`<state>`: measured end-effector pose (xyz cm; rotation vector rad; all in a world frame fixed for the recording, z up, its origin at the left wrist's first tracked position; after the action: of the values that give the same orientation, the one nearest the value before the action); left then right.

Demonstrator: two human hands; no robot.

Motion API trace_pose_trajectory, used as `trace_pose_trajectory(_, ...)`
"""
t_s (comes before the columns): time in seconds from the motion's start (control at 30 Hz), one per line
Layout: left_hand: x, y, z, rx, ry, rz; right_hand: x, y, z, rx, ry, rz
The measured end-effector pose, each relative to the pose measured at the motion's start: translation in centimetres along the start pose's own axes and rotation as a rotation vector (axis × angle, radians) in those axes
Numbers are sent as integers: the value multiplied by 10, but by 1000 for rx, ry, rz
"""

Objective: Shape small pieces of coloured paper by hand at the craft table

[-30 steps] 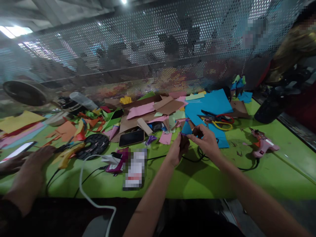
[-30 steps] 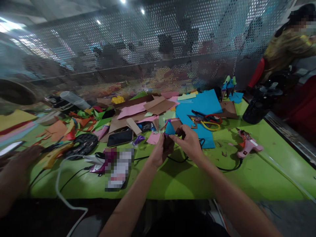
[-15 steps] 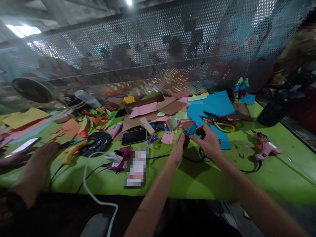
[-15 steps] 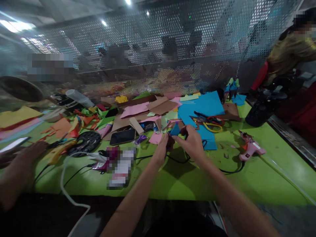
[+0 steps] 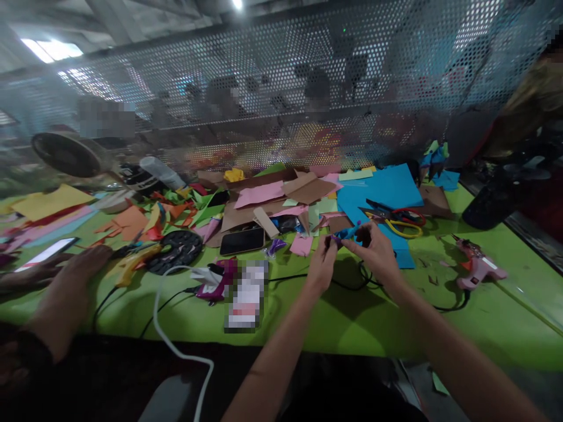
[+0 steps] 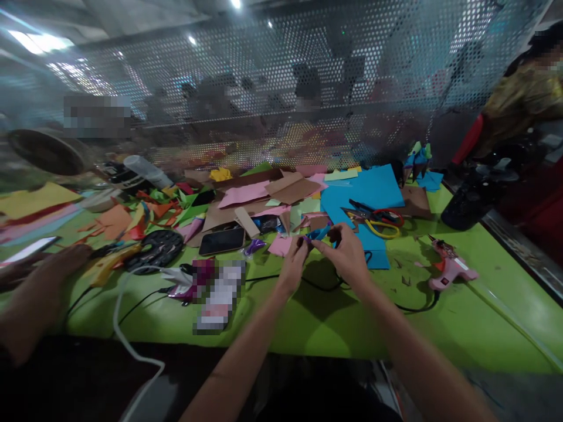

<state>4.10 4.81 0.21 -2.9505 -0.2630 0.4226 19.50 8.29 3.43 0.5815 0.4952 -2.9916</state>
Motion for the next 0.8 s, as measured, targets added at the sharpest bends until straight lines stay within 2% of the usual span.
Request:
trace_pose_trajectory(0.13, 0, 1, -8, 73, -215, 32, 0, -2, -6, 41, 40, 15)
trace_pose_trajectory(0.33, -2, -2, -8, 165, -454, -58, -5, -5, -13, 58, 24, -35)
trace_pose_trajectory(0.6, 3, 2, -11, 279, -532, -104, -4, -5, -16, 34, 70, -62)
trace_pose_trajectory(0.8, 5, 3, -12, 218, -556, -49, -3, -3, -9, 6, 84, -37)
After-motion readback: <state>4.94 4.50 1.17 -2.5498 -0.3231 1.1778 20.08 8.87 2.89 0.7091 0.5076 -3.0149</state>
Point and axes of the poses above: each hand's wrist, its own y-axis away from the middle knuckle, its own x-axis out of the palm, z = x × y, the point moved 7 cm from there along -y, towards the middle knuckle, and after that the axes turned 1 degree about -y, right-handed, at the moved point
